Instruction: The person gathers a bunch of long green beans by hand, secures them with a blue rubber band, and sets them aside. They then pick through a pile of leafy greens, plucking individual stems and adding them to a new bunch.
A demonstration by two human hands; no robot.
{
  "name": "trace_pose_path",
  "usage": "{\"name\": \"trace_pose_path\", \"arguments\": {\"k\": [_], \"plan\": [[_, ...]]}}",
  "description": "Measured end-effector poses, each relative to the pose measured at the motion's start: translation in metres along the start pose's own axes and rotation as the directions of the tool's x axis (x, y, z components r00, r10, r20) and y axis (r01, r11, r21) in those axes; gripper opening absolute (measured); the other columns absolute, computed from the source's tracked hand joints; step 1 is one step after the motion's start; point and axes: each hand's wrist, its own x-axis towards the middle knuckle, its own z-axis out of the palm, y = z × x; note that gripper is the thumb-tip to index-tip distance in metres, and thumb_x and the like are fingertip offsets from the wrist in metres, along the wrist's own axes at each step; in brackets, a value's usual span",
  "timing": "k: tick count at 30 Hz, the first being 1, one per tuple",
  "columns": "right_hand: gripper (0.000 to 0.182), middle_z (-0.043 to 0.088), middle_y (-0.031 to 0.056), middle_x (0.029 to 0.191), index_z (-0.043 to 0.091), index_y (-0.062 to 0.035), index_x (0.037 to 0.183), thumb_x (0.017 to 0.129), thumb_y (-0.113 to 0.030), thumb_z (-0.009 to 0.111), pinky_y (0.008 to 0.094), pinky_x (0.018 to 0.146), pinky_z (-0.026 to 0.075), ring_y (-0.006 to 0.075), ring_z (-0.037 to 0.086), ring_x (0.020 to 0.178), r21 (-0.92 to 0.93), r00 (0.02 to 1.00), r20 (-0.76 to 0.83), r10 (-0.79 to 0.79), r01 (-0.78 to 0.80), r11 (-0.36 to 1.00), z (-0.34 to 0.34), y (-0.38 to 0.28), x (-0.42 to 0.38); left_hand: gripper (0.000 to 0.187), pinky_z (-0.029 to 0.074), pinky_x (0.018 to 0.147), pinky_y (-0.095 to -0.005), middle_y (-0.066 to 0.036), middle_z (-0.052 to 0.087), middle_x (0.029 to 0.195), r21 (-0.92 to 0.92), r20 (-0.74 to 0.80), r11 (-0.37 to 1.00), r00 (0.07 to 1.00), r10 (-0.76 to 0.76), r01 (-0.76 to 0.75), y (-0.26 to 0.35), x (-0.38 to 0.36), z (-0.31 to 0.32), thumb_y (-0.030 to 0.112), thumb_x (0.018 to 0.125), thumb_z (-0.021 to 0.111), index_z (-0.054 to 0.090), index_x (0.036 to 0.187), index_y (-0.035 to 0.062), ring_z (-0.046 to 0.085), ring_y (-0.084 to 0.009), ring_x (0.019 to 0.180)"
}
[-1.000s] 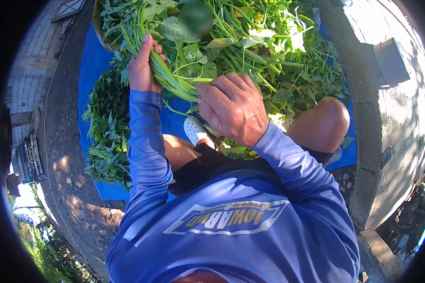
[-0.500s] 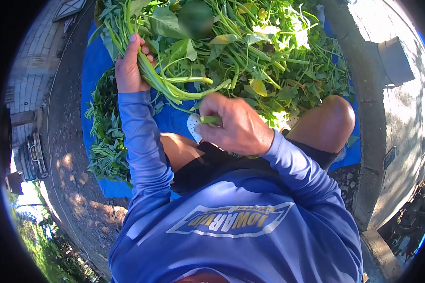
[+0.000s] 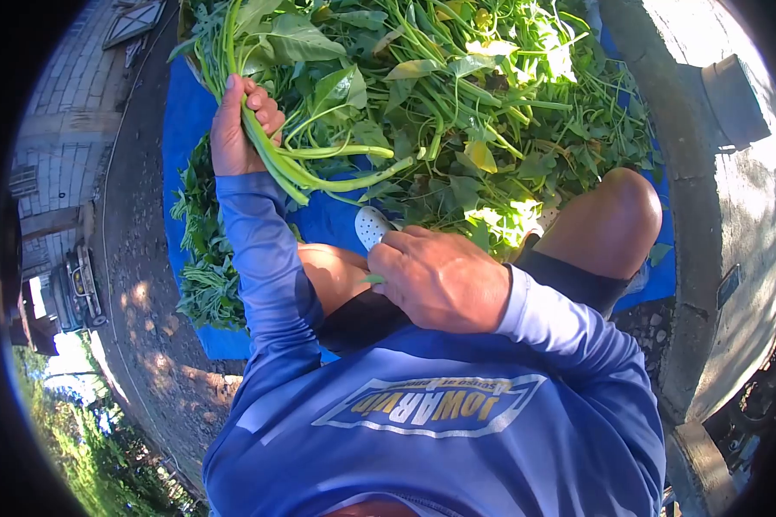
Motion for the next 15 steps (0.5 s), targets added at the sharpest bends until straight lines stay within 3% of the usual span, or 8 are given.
{"name": "trace_pose_path", "arguments": {"k": [3,6,7,9,11,12,15], "plan": [[0.017,0.069,0.0169,0.087,0.057,-0.0028,0.107,0.098,-0.013,0.067,0.05,0.067,0.053,0.0428,0.069,0.083,0.195,0.943,0.126,0.307,-0.327,0.925,-0.017,-0.003,-0.011,0.031,0.046,0.055,-0.0252,0.001,0.056,0.081,-0.252,0.231,0.953,0.967,-0.11,0.169,0.011,0.01,-0.025,0.039,0.108,0.061,0.061,0.103,0.0085,0.052,-0.0089,0.064],[0.023,0.068,0.0132,0.079,0.058,-0.0033,0.11,0.098,-0.015,0.073,0.0401,0.064,0.052,0.0281,0.07,0.07,0.408,0.949,-0.127,0.289,-0.216,0.887,-0.036,-0.005,-0.002,0.031,0.046,0.057,-0.0252,0.001,0.056,0.081,-0.382,0.358,0.883,0.925,-0.132,0.273,0.01,0.01,-0.025,0.038,0.111,0.055,0.062,0.106,0.0078,0.052,-0.0092,0.066],[0.028,0.067,0.0111,0.079,0.06,-0.0041,0.117,0.095,-0.014,0.075,0.0367,0.064,0.052,0.0203,0.068,0.07,0.303,0.925,-0.132,0.355,-0.304,0.903,-0.057,-0.017,0.006,0.032,0.046,0.058,-0.025,0.001,0.056,0.081,-0.387,0.375,0.875,0.916,-0.14,0.292,0.008,0.009,-0.022,0.038,0.111,0.054,0.062,0.106,0.0076,0.052,-0.0092,0.066],[0.042,0.067,0.0067,0.092,0.068,-0.0054,0.124,0.087,-0.016,0.084,0.0352,0.063,0.051,0.0176,0.063,0.071,0.191,0.919,-0.316,0.234,-0.18,0.965,-0.054,0.001,0.025,0.034,0.046,0.058,-0.0248,0.0,0.056,0.082,-0.401,0.411,0.855,0.899,-0.154,0.33,0.002,0.008,-0.015,0.039,0.112,0.052,0.062,0.106,0.0072,0.053,-0.0091,0.066],[0.043,0.066,0.0106,0.092,0.071,-0.0051,0.125,0.084,-0.015,0.084,0.0414,0.062,0.052,0.0272,0.066,0.072,-0.046,0.928,-0.372,0.016,-0.036,0.998,-0.038,0.022,0.044,0.034,0.046,0.058,-0.0248,0.0,0.057,0.082,-0.414,0.434,0.829,0.882,-0.182,0.375,-0.004,0.006,-0.005,0.039,0.112,0.052,0.062,0.107,0.0073,0.053,-0.0091,0.066],[0.043,0.066,0.0123,0.092,0.071,-0.0051,0.125,0.084,-0.015,0.083,0.0442,0.063,0.053,0.0318,0.067,0.074,-0.108,0.944,-0.327,-0.031,-0.004,0.994,-0.034,0.028,0.052,0.033,0.046,0.058,-0.0248,0.001,0.057,0.082,-0.42,0.444,0.819,0.875,-0.192,0.392,-0.005,0.007,-0.002,0.039,0.112,0.052,0.062,0.107,0.0074,0.053,-0.0091,0.066],[0.037,0.065,0.0125,0.09,0.073,-0.0046,0.114,0.08,-0.014,0.083,0.0435,0.063,0.054,0.0331,0.065,0.074,-0.243,0.88,-0.44,-0.178,0.074,0.967,-0.009,0.038,0.052,0.035,0.046,0.058,-0.0248,0.001,0.057,0.081,-0.426,0.43,0.797,0.871,-0.237,0.428,-0.006,0.011,-0.005,0.039,0.112,0.053,0.064,0.105,0.0071,0.053,-0.0092,0.067]]}}
